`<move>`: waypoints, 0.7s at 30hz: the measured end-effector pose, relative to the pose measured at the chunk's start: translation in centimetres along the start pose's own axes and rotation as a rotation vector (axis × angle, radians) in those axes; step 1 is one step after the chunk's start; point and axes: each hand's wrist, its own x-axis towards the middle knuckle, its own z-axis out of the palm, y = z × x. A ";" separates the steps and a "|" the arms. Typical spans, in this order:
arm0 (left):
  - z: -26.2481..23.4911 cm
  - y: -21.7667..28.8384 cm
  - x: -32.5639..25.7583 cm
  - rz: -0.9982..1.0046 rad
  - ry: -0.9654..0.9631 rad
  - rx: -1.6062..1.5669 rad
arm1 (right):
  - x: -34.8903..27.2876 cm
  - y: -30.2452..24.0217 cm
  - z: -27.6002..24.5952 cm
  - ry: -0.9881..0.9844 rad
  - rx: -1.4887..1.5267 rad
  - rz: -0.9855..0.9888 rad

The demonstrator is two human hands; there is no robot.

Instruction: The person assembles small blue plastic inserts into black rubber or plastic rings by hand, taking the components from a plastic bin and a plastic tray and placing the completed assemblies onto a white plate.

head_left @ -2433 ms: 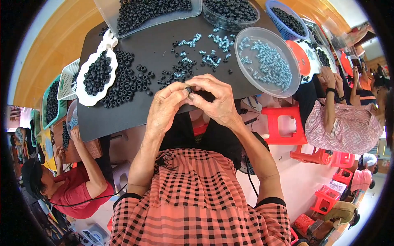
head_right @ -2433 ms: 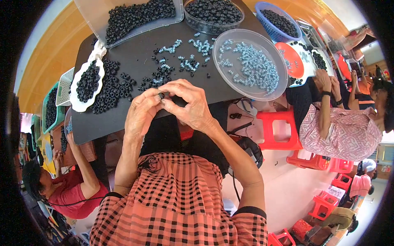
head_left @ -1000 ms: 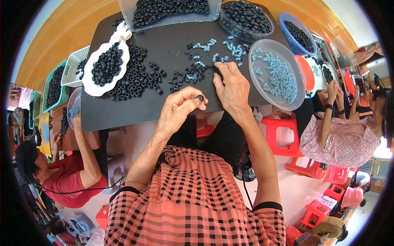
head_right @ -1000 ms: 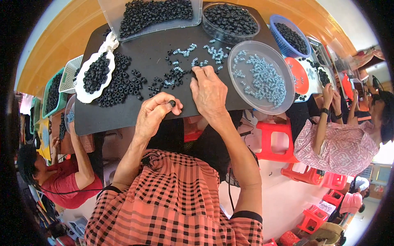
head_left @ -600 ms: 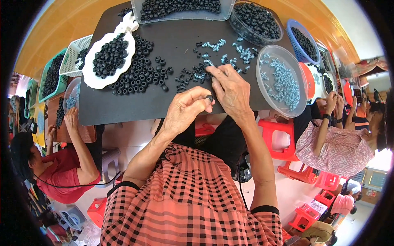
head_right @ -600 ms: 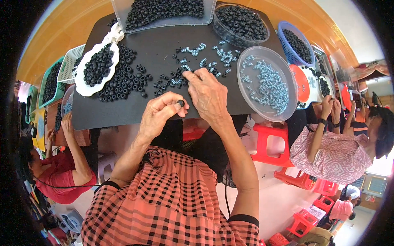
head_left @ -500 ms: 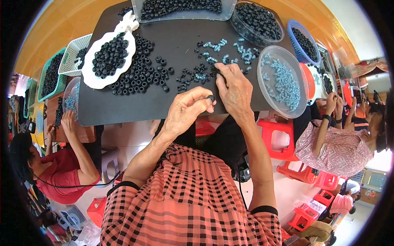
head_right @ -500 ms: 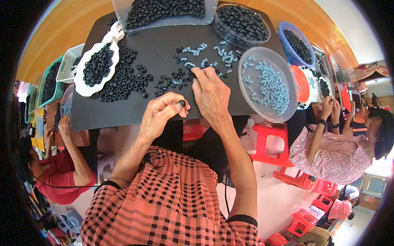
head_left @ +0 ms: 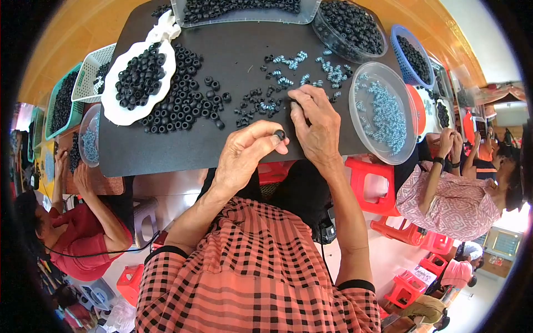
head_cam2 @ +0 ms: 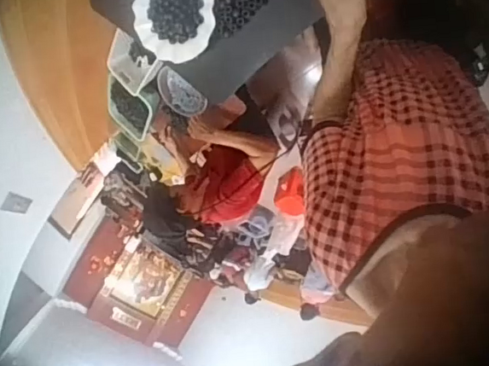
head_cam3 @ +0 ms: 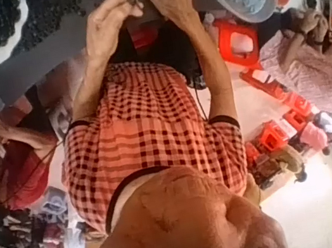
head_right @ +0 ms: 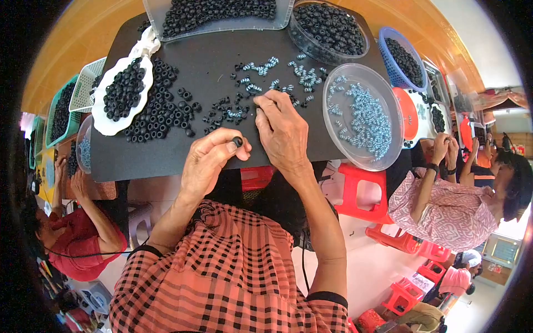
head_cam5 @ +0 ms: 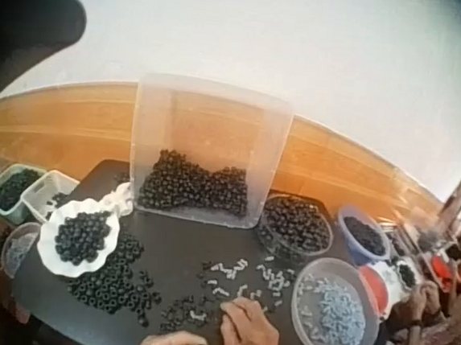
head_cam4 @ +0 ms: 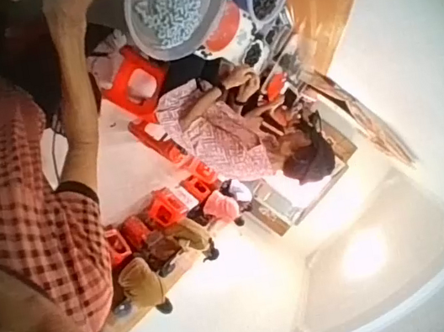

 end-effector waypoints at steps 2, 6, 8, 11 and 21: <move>0.3 0.5 0.3 0.022 -0.007 0.035 | -0.2 0.2 -0.4 0.007 0.005 0.020; 1.0 0.7 1.0 0.097 -0.001 0.097 | -0.2 0.3 -0.4 0.064 0.070 0.000; 1.0 0.2 1.6 0.129 0.018 0.177 | -0.5 0.4 0.0 0.043 0.115 0.041; 1.4 0.3 1.8 0.095 0.018 0.297 | -0.7 0.6 0.0 0.023 0.082 0.029; 1.6 -0.1 2.1 0.124 0.014 0.137 | -2.4 0.4 -1.6 0.030 0.204 0.006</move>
